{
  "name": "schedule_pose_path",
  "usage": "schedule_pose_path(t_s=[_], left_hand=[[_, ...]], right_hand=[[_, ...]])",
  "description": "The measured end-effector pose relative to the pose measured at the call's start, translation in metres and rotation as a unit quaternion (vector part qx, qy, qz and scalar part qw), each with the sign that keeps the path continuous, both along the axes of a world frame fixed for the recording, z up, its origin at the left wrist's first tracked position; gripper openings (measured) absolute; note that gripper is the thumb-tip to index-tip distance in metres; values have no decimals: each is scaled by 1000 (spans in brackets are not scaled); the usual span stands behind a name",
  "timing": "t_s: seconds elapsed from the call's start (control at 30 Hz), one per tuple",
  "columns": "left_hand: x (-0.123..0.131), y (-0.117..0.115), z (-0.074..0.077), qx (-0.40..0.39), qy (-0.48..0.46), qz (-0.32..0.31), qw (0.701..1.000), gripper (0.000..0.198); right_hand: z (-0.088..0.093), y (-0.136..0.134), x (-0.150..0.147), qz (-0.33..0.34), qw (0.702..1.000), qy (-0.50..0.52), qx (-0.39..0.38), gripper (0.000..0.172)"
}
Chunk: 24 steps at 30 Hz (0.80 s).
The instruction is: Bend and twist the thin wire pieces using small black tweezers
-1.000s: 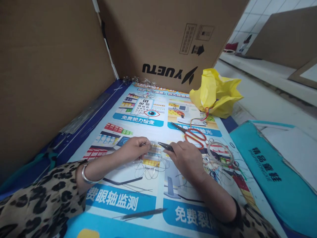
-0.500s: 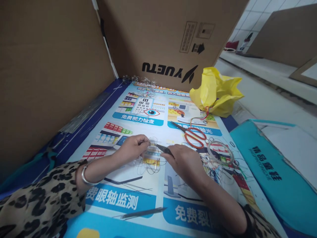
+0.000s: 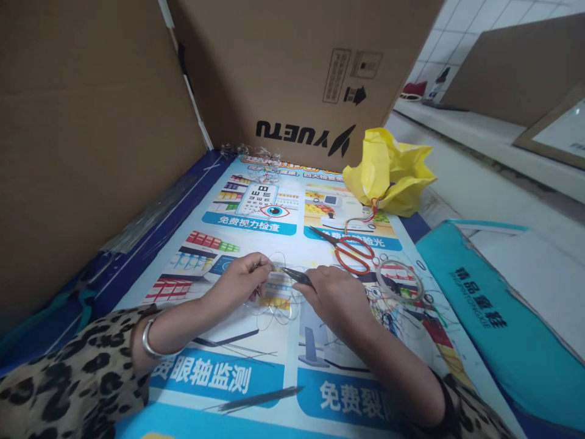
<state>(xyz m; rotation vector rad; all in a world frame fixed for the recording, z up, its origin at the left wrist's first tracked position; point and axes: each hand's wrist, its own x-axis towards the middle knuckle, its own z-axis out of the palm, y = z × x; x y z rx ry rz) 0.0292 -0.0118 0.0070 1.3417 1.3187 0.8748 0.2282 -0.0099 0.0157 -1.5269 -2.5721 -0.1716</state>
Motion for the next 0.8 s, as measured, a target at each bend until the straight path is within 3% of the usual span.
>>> schedule_pose_path(t_s=[0.13, 0.33, 0.47, 0.67, 0.8], left_hand=[[1, -1, 3, -1, -1, -3, 1000, 15], [6, -2, 4, 12, 20, 2, 1000, 13], [6, -1, 3, 19, 14, 10, 1000, 15], [-2, -2, 12, 88, -85, 126, 984, 19], [-1, -1, 11, 25, -144, 118, 982, 14]], right_hand=[[0, 1, 1, -5, 1000, 3, -7, 37], [10, 3, 2, -2, 988, 45, -147, 39], [28, 6, -4, -26, 991, -20, -126, 37], [57, 18, -23, -11, 995, -21, -94, 40], [57, 25, -24, -13, 994, -8, -109, 39]])
